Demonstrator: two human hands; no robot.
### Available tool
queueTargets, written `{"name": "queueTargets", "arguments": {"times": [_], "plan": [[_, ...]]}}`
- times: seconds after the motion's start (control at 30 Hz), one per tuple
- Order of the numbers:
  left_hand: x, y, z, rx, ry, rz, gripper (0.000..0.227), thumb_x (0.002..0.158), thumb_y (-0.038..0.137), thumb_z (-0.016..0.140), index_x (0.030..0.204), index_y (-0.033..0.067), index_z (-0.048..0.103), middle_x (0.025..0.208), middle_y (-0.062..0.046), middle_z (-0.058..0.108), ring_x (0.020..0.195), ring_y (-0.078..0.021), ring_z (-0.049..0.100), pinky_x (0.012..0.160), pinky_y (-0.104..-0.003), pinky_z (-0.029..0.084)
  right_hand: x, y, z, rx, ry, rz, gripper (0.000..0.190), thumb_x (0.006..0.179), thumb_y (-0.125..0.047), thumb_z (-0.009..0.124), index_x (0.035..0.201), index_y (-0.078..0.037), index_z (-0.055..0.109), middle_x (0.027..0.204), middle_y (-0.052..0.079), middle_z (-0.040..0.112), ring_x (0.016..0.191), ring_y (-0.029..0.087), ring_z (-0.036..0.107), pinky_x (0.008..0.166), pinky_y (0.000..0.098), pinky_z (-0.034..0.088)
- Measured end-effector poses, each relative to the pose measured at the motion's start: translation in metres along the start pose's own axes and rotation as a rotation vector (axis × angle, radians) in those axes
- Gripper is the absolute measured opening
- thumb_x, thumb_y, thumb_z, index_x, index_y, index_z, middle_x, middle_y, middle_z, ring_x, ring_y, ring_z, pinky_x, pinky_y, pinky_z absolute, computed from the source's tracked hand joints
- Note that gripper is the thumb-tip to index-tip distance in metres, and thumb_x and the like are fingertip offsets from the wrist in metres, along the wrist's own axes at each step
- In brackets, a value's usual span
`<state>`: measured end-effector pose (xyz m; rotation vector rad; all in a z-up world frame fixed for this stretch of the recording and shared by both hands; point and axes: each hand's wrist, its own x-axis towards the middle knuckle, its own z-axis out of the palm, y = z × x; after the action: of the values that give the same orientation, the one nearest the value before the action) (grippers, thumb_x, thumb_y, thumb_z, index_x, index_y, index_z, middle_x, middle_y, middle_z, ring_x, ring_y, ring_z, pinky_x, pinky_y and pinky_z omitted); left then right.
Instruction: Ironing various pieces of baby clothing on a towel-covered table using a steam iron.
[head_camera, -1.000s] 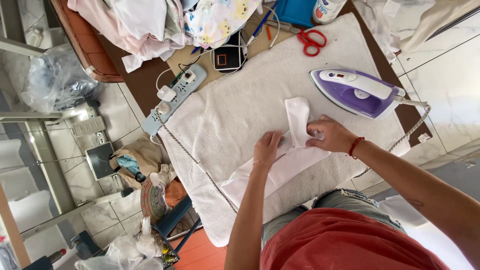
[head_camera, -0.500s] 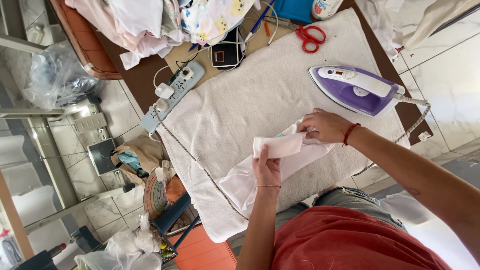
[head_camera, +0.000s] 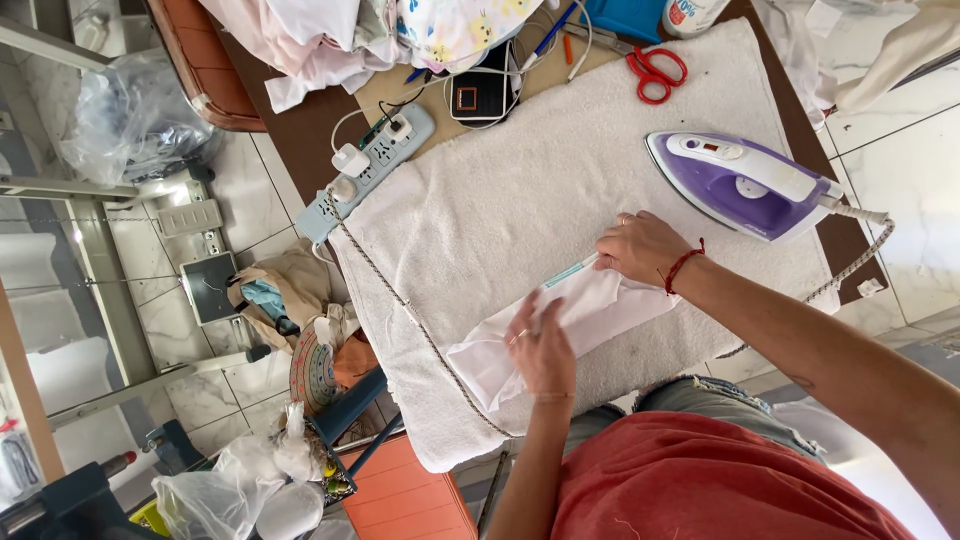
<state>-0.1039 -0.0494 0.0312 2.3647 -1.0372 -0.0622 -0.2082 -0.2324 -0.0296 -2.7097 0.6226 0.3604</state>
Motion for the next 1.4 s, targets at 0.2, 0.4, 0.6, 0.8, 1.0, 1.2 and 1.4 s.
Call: {"name": "queueTargets", "arguments": {"times": [0.2,0.4,0.6,0.8,1.0,1.2,1.4], "plan": [[-0.002,0.0,0.008,0.297,-0.296,0.25,0.049,0.089,0.036,0.031,0.135,0.02,0.025,0.142,-0.011,0.02,0.13,-0.0274,0.018,0.098,-0.055,0.014,-0.01,-0.006,-0.001,0.011,0.281,0.059,0.034,0.069,-0.055,0.053,0.079,-0.023,0.052,0.074,-0.002,0.055,0.08,0.019,0.054,0.068,0.0345,0.044],[0.005,-0.06,0.0,0.351,-0.221,0.152,0.062,0.083,0.056,0.028,0.129,0.0154,0.036,0.14,-0.011,0.024,0.128,-0.024,0.024,0.095,-0.059,0.01,-0.028,-0.055,-0.021,-0.246,0.546,0.005,0.027,0.084,-0.044,0.04,0.101,-0.027,0.051,0.115,0.0,0.045,0.106,0.018,0.043,0.077,0.0312,0.036],[0.034,-0.123,-0.017,0.468,-0.641,-0.06,0.048,0.069,0.068,0.044,0.082,0.0221,0.053,0.08,-0.004,0.061,0.08,-0.0281,0.06,0.079,-0.045,0.038,-0.039,-0.074,-0.03,-0.17,0.393,0.001,0.047,0.078,-0.052,0.04,0.122,-0.036,0.039,0.141,0.003,0.026,0.128,0.03,0.025,0.092,0.0524,0.029],[0.044,-0.115,-0.05,0.425,-1.147,-0.274,0.057,0.064,0.074,0.044,0.096,0.0284,0.057,0.097,0.0,0.063,0.093,-0.0247,0.059,0.077,-0.039,0.045,-0.048,-0.117,-0.014,-0.033,0.424,-0.417,0.041,0.083,-0.028,0.032,0.124,-0.032,0.034,0.143,0.002,0.019,0.131,0.027,0.014,0.093,0.0559,0.015],[0.06,-0.006,-0.066,-0.747,-0.927,-1.088,0.081,0.067,0.049,0.068,0.124,-0.0001,0.039,0.129,-0.021,0.03,0.113,-0.0388,0.04,0.075,-0.049,0.049,-0.063,-0.093,0.054,0.884,0.101,-0.298,0.04,0.085,-0.029,0.031,0.119,-0.018,0.048,0.125,-0.001,0.049,0.121,0.012,0.037,0.1,0.0442,0.0],[0.027,0.009,0.011,-1.236,-1.221,-0.482,0.065,0.084,0.044,0.043,0.133,0.0048,0.026,0.133,-0.011,0.038,0.11,-0.0258,0.049,0.074,-0.027,0.048,-0.079,-0.049,-0.053,2.265,-0.023,0.866,0.073,0.078,-0.059,0.033,0.119,0.0,0.044,0.098,0.031,0.054,0.085,0.043,0.055,0.09,0.0551,0.037],[0.019,0.035,-0.008,-0.421,-1.159,-0.008,0.044,0.076,0.029,0.056,0.116,0.0426,0.046,0.085,0.003,0.064,0.084,-0.0188,0.061,0.074,-0.032,0.049,-0.101,-0.027,0.022,1.514,0.165,0.768,0.026,0.079,-0.026,0.063,0.098,-0.008,0.062,0.079,0.011,0.065,0.073,0.018,0.062,0.067,0.0297,0.051]]}}
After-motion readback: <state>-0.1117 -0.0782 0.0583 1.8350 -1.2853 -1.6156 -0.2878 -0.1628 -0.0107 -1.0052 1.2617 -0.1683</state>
